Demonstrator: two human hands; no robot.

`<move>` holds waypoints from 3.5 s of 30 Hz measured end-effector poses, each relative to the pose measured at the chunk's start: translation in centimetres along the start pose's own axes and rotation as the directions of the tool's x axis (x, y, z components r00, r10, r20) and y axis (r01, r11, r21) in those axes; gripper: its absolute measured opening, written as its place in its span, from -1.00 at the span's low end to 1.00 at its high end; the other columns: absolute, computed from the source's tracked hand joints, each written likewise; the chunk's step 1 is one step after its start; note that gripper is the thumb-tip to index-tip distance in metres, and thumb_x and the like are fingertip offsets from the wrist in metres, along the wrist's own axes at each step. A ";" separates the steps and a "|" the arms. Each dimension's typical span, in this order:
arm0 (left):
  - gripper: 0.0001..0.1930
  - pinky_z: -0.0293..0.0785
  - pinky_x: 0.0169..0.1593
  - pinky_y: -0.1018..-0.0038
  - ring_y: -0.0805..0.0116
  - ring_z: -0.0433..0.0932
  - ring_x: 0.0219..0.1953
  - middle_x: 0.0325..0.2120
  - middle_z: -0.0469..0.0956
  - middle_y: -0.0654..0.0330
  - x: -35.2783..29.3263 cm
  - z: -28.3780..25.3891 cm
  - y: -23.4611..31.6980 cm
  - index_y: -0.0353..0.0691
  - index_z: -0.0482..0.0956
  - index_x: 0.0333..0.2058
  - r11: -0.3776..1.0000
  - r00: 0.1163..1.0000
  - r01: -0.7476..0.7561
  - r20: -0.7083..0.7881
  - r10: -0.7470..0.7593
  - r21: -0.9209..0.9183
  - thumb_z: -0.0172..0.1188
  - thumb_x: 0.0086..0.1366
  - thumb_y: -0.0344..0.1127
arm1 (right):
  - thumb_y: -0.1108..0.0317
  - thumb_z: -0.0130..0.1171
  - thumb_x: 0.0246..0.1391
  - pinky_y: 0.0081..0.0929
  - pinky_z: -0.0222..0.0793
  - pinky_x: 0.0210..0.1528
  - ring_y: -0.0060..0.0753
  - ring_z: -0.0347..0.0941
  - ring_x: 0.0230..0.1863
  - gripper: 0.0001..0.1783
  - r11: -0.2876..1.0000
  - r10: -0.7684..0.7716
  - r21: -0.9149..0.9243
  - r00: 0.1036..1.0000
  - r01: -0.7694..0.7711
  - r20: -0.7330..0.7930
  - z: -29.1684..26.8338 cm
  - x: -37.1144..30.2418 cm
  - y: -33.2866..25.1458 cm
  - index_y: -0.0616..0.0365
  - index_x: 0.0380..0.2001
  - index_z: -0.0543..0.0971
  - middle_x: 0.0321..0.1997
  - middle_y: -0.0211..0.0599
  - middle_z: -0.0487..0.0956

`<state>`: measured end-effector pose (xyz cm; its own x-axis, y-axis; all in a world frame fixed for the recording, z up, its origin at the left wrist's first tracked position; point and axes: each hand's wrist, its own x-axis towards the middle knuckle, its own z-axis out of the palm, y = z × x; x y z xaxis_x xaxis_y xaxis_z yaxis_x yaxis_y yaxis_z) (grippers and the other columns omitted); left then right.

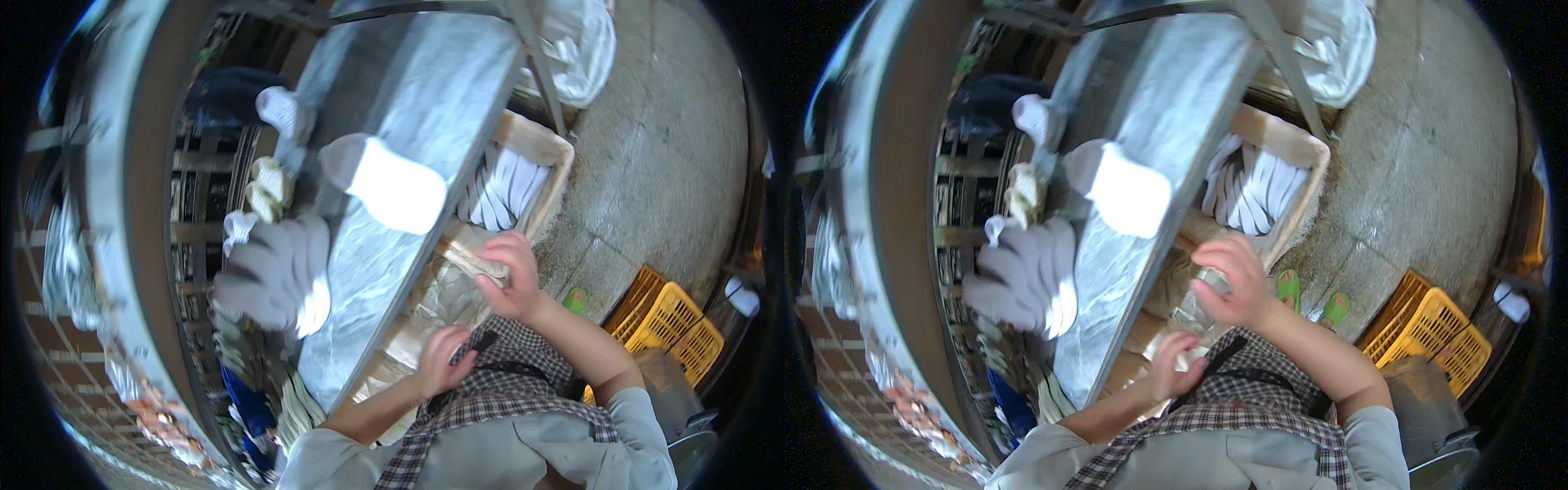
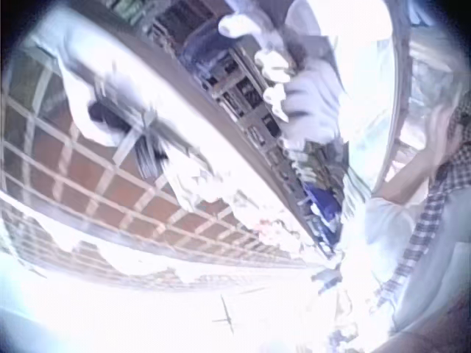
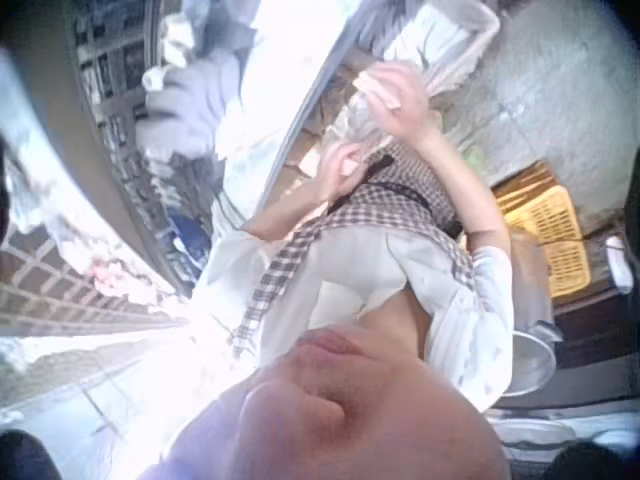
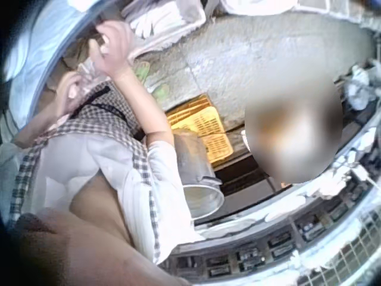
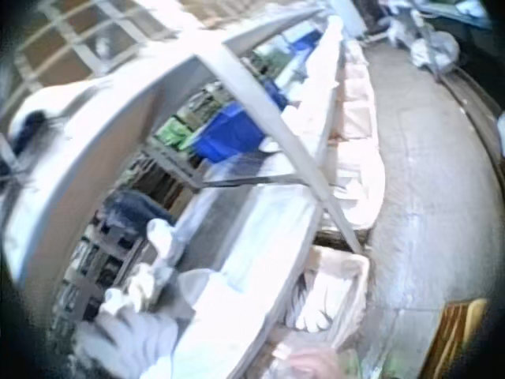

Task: The person repeatedly picks up white and beige slippers from a shelf, wipes them with a small brush, and places them back. The person also handles a stack of slippers and places them into a large sack.

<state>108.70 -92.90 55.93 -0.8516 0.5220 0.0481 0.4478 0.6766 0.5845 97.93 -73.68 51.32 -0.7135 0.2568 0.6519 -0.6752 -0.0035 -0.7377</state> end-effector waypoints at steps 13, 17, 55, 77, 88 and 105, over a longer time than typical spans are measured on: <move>-0.02 -0.09 0.28 0.05 0.08 -0.05 0.32 0.28 -0.09 0.01 -11.8 -17.0 -8.7 -0.08 -0.11 0.30 0.198 -0.131 -0.234 -0.170 -0.977 -0.952 0.23 0.07 0.22 | 0.18 0.09 0.08 -0.17 0.35 -0.06 0.09 0.41 -0.07 -0.54 0.976 0.213 -0.057 0.881 -0.209 0.421 25.9 7.9 2.6 0.25 -0.02 0.41 -0.09 0.04 0.50; 0.07 -0.32 0.33 0.04 0.09 -0.19 0.37 0.34 -0.21 0.09 -12.5 -20.1 -14.2 -0.04 -0.22 0.33 0.047 0.043 -0.214 -0.057 -0.997 -0.976 -0.02 0.04 0.48 | 0.05 -0.04 0.15 -0.11 0.32 0.00 0.11 0.39 0.00 -0.52 0.981 0.150 -0.194 0.745 -0.028 0.650 33.6 9.6 10.0 0.08 0.05 0.42 -0.01 0.07 0.48; -0.16 -0.01 0.18 -0.28 -0.11 0.06 0.28 0.26 0.11 0.04 15.8 15.2 -9.7 -0.04 0.03 0.28 -0.152 0.499 0.740 0.686 -0.530 -0.655 0.02 0.16 0.32 | -0.21 -0.27 0.22 -0.11 0.19 0.20 -0.04 0.17 0.26 -0.27 0.227 0.916 0.260 0.116 -0.939 -0.383 -22.8 -8.8 4.9 0.20 0.17 0.31 0.26 0.02 0.23; -0.18 0.35 0.07 0.27 0.06 0.47 -0.05 -0.04 0.46 -0.04 39.5 24.4 -52.9 -0.41 0.40 0.02 0.668 0.473 0.662 0.502 -0.724 0.339 0.15 0.07 0.30 | 0.38 0.17 -0.02 -0.26 0.26 0.03 -0.11 0.29 0.06 -0.49 0.617 0.785 0.259 0.561 -0.743 -0.261 -4.4 -21.3 29.9 0.24 0.03 0.35 0.10 0.01 0.34; 0.13 0.01 0.30 0.13 -0.08 -0.01 0.30 0.27 -0.12 -0.24 30.3 30.7 -50.3 -0.44 -0.20 0.26 0.766 0.775 0.632 -0.107 -0.623 0.113 0.39 -0.02 0.02 | 0.40 0.21 -0.21 -0.20 0.05 0.21 -0.09 0.17 0.21 -0.66 0.323 0.438 -0.835 0.852 -0.446 -0.286 -9.4 -15.9 38.4 0.05 -0.24 0.57 0.08 -0.31 0.43; 0.20 0.13 0.28 0.12 -0.22 0.14 0.20 0.18 -0.03 -0.36 25.5 35.1 -47.6 -0.23 -0.36 0.29 0.439 0.376 0.874 -0.284 -0.882 -0.209 0.42 -0.14 -0.28 | 0.37 0.17 -0.35 -0.18 0.20 0.02 -0.26 0.23 0.18 -0.82 0.390 0.291 -0.841 0.917 -0.374 -0.273 -9.5 -17.2 39.2 0.06 -0.52 0.50 -0.11 -0.43 0.47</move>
<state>75.24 -93.56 0.87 -0.7924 -0.5483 -0.2674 -0.6042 0.6450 0.4678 85.52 -69.06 9.45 -0.7993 0.4988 0.3353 0.1614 0.7155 -0.6797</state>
